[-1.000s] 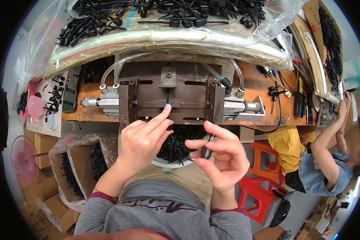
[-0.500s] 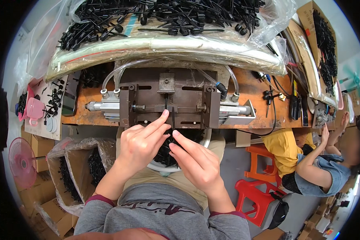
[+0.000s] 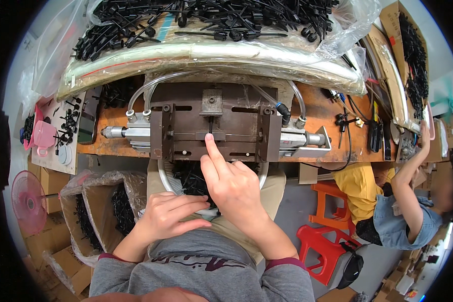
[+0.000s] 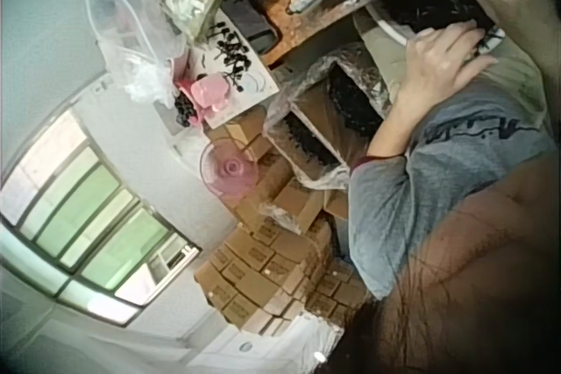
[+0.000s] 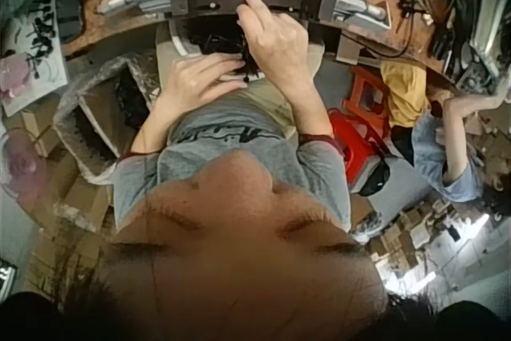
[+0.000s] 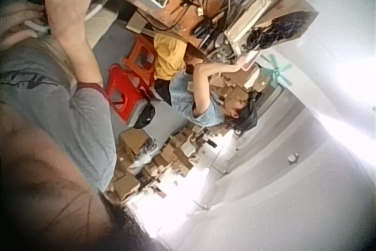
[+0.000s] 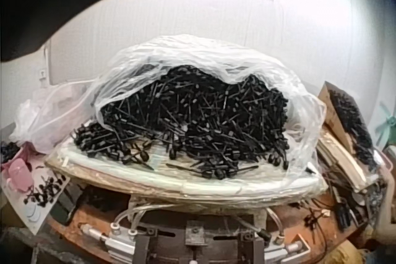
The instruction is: Assembling black plastic components using a pneumatic assembly machine.
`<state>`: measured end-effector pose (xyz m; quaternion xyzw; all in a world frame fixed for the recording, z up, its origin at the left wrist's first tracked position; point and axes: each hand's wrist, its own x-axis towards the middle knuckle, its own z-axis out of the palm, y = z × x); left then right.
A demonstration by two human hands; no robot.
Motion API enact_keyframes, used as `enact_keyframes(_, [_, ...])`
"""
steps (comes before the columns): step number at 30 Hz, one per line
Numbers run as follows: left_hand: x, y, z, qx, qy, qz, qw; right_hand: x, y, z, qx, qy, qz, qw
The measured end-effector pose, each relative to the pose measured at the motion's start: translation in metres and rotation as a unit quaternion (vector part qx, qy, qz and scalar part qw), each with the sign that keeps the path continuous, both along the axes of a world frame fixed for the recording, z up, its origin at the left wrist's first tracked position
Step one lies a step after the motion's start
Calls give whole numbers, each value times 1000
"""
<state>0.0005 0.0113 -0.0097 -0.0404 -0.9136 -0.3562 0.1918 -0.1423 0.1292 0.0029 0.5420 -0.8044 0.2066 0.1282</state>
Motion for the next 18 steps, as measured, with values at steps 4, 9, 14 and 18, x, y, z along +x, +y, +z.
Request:
enact_keyframes(4, [1, 0, 7, 122, 79, -2, 989, 5, 0, 0, 8, -19, -13, 1000])
enact_keyframes(9, [5, -10, 26, 214, 137, 9, 967, 2, 1, 0, 24, -14, -19, 999])
enact_keyframes(14, [28, -7, -33, 141, 35, 125, 981, -2, 1, -14, -63, -77, 0, 995])
enact_keyframes(18, [55, 8, -98, 158, -101, 188, 964, 1, 11, -20, -120, -179, 72, 974])
